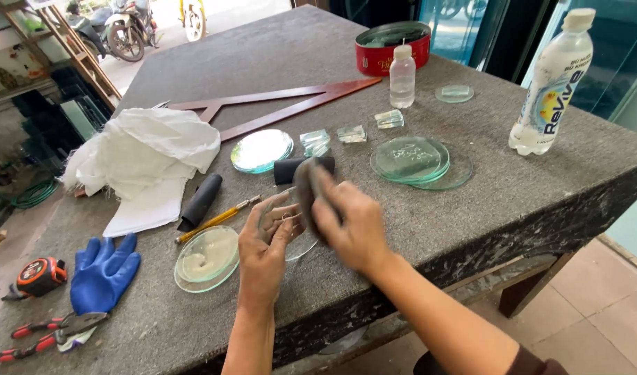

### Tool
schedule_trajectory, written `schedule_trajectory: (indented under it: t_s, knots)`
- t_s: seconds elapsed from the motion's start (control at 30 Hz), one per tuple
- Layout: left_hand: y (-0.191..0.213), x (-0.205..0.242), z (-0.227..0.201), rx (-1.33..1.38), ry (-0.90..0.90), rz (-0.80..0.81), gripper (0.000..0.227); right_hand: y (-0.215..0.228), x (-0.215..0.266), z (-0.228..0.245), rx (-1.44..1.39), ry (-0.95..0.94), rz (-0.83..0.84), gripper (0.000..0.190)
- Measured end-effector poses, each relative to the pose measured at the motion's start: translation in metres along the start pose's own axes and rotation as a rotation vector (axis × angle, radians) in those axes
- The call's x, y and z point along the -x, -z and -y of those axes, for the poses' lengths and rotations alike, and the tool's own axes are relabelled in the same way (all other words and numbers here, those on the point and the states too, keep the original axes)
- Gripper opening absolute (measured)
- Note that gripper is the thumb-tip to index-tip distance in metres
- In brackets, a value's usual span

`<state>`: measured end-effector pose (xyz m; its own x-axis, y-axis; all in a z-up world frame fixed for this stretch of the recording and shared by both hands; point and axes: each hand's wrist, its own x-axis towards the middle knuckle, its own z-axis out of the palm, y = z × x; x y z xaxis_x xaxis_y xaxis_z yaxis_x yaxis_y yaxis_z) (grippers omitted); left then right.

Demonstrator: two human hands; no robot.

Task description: Manually smoothing the sharp edges of circular glass pieces using a handheld grinding stone on a workshop table.

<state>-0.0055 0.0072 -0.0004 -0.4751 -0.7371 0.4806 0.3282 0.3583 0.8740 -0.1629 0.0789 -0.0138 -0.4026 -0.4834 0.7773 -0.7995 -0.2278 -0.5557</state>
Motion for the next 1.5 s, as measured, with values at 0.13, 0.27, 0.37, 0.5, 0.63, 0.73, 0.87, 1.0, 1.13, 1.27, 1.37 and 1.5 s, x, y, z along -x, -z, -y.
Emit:
schedule_trajectory:
  t_s: [0.13, 0.27, 0.37, 0.5, 0.63, 0.73, 0.87, 1.0, 1.13, 1.27, 1.37, 1.5]
  knots:
    - [0.007, 0.003, 0.011, 0.062, 0.014, -0.024, 0.034, -0.012, 0.000, -0.007, 0.097, -0.109, -0.029, 0.053]
    - [0.002, -0.013, 0.013, 0.033, 0.009, -0.052, 0.021, -0.007, -0.013, -0.001, 0.074, -0.036, -0.057, 0.054]
    - [0.006, 0.003, 0.015, 0.040, 0.036, -0.065, 0.015, -0.006, -0.010, -0.020, 0.089, -0.306, -0.025, 0.060]
    - [0.001, 0.000, 0.013, 0.031, 0.033, -0.123, 0.016, 0.003, -0.016, -0.017, 0.018, -0.555, -0.069, 0.066]
    - [0.014, -0.009, 0.015, -0.160, -0.016, -0.151, 0.020, 0.002, -0.017, -0.021, 0.038, -0.608, -0.039, 0.064]
    - [0.025, -0.015, 0.000, -0.302, 0.063, -0.040, 0.042, 0.003, -0.018, -0.024, 0.031, -0.634, -0.035, 0.065]
    - [0.030, -0.021, 0.003, -0.197, 0.144, 0.017, 0.020, 0.002, -0.019, -0.023, 0.044, -0.556, -0.036, 0.063]
    - [-0.001, -0.011, 0.009, -0.009, 0.137, -0.083, 0.008, -0.001, -0.017, -0.019, 0.021, -0.420, -0.102, 0.063]
    - [-0.021, -0.002, 0.008, 0.012, 0.097, 0.002, 0.012, 0.001, -0.009, -0.012, -0.071, -0.301, -0.115, 0.064]
    - [-0.019, -0.003, 0.012, -0.078, 0.014, 0.035, 0.034, -0.002, -0.003, -0.009, -0.050, 0.066, -0.072, 0.061]
    - [-0.015, -0.003, 0.013, -0.090, 0.013, 0.030, 0.037, -0.011, -0.006, -0.018, -0.002, 0.008, -0.091, 0.057]
    - [-0.021, -0.006, 0.013, -0.104, -0.007, 0.040, 0.035, -0.005, -0.010, -0.017, 0.053, -0.017, -0.165, 0.053]
